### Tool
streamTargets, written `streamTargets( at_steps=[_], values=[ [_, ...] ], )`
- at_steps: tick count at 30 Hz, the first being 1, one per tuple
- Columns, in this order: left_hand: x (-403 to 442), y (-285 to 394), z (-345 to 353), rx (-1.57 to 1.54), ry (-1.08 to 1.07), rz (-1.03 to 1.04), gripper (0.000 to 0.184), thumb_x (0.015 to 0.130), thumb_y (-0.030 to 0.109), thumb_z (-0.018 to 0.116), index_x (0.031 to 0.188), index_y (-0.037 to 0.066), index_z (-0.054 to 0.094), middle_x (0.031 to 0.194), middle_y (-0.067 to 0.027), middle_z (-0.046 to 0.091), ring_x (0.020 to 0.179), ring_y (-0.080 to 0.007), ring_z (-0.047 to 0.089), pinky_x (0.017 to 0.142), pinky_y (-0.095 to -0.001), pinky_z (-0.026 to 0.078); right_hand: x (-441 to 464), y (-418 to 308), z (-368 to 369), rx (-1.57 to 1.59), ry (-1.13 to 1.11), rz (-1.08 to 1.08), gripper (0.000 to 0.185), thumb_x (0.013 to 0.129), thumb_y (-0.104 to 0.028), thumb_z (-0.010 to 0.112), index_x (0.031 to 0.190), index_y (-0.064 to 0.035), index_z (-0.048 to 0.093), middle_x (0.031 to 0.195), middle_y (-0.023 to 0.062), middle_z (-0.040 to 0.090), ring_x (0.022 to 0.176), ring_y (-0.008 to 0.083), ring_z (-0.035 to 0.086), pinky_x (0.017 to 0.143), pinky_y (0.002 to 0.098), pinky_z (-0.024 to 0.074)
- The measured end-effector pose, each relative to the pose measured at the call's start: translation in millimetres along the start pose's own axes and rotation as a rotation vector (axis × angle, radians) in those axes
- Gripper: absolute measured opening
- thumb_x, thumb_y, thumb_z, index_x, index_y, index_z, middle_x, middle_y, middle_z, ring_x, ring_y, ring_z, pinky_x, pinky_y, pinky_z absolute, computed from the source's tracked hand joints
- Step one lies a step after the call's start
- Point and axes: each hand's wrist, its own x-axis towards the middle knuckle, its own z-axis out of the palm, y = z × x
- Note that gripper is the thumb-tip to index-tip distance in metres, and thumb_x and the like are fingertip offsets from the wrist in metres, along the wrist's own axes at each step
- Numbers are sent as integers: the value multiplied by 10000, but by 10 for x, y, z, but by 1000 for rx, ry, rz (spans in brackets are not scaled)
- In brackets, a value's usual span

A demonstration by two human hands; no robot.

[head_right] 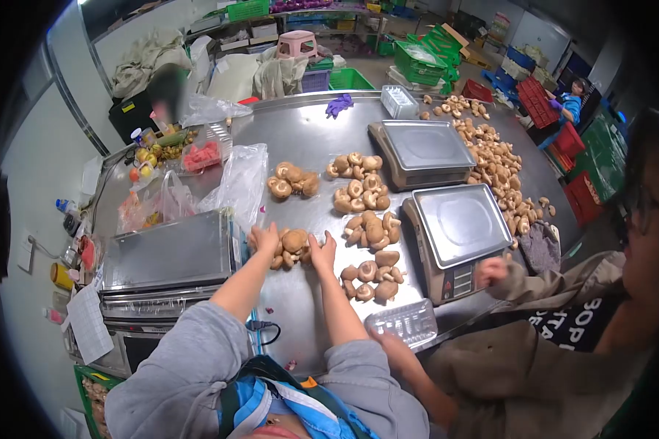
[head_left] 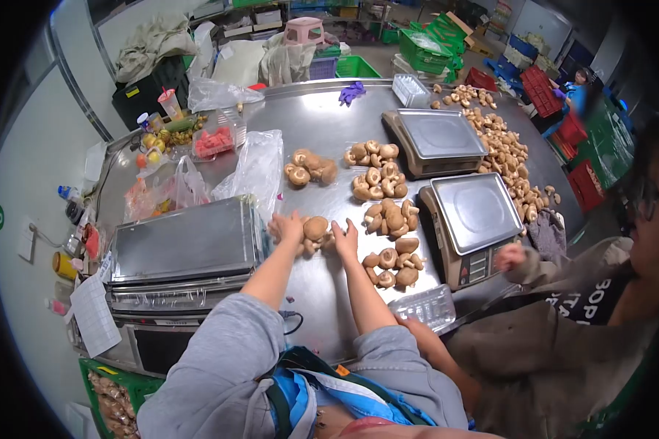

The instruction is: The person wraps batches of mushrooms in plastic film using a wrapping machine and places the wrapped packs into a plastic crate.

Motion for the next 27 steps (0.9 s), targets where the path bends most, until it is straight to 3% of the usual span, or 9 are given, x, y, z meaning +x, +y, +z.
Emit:
streamTargets(
  at_steps=[2, 5, 7, 10, 12, 15, 20, 24, 27],
  values=[
    [34, -122, 113, -8, 65, -248, 773, 780, 558, 526, 1327, 57, 308, 1369, -224, 275, 1260, -392, 285, 994, -549, 277, 35, 32, 10, 52, -27, 19, 716, 782, -440, 607, 1280, 27, 392, 1296, 249, 384, 1205, 357, 387, 1005, 400, 320],
    [61, -224, 165, 4, -37, -200, 777, 771, 570, 534, 1341, 95, 307, 1363, -230, 278, 1251, -417, 283, 997, -541, 282, 13, 28, 36, -249, -98, -80, 736, 745, -483, 625, 1299, -54, 400, 1319, 220, 372, 1188, 380, 395, 978, 424, 349],
    [-80, -190, 147, -20, -116, -112, 777, 757, 566, 559, 1344, 121, 313, 1351, -234, 295, 1234, -435, 300, 997, -527, 295, -37, -100, -36, -257, -78, -74, 726, 740, -470, 633, 1288, -45, 417, 1307, 230, 379, 1195, 369, 394, 990, 410, 339],
    [-87, -105, 154, -71, -168, -192, 799, 744, 565, 579, 1345, 113, 312, 1334, -238, 319, 1211, -456, 320, 995, -521, 299, 5, -182, -70, -222, -63, -110, 700, 721, -444, 664, 1253, -36, 460, 1292, 232, 397, 1202, 355, 394, 1000, 401, 329],
    [-167, 107, 3, -111, -152, -168, 785, 761, 549, 570, 1351, 106, 304, 1323, -236, 337, 1206, -443, 337, 998, -501, 301, -14, -429, -192, -295, 48, -273, 698, 717, -480, 655, 1243, -58, 473, 1308, 221, 378, 1143, 379, 432, 943, 436, 375],
    [-261, 408, -487, -261, -161, 129, 671, 837, 429, 546, 1354, 78, 299, 1321, -244, 311, 1218, -373, 350, 1014, -397, 314, -129, -1123, -392, -248, 121, -431, 660, 724, -421, 675, 1220, -30, 482, 1288, 219, 388, 1170, 369, 407, 965, 417, 350],
    [-122, 459, -1498, -369, -58, 209, 708, 824, 493, 527, 1351, 81, 294, 1313, -239, 337, 1219, -389, 352, 1002, -436, 314, -588, -2047, -93, -190, 73, -489, 631, 738, -373, 676, 1211, -7, 477, 1282, 232, 380, 1205, 367, 374, 993, 398, 324],
    [394, -288, -2278, -351, -31, 155, 615, 844, 463, 508, 1306, 79, 375, 1254, -255, 410, 1176, -392, 392, 977, -433, 342, -939, -2125, 800, -44, -72, -581, 667, 735, -353, 675, 1258, -21, 429, 1280, 243, 377, 1177, 386, 390, 972, 442, 336],
    [686, -1006, -2957, -353, -47, 161, 547, 856, 442, 503, 1254, 70, 453, 1244, -258, 428, 1142, -387, 424, 960, -430, 359, -1372, -2110, 1502, -19, -238, -462, 696, 726, -356, 678, 1274, -24, 406, 1288, 237, 375, 1193, 379, 374, 989, 437, 321]
  ],
)
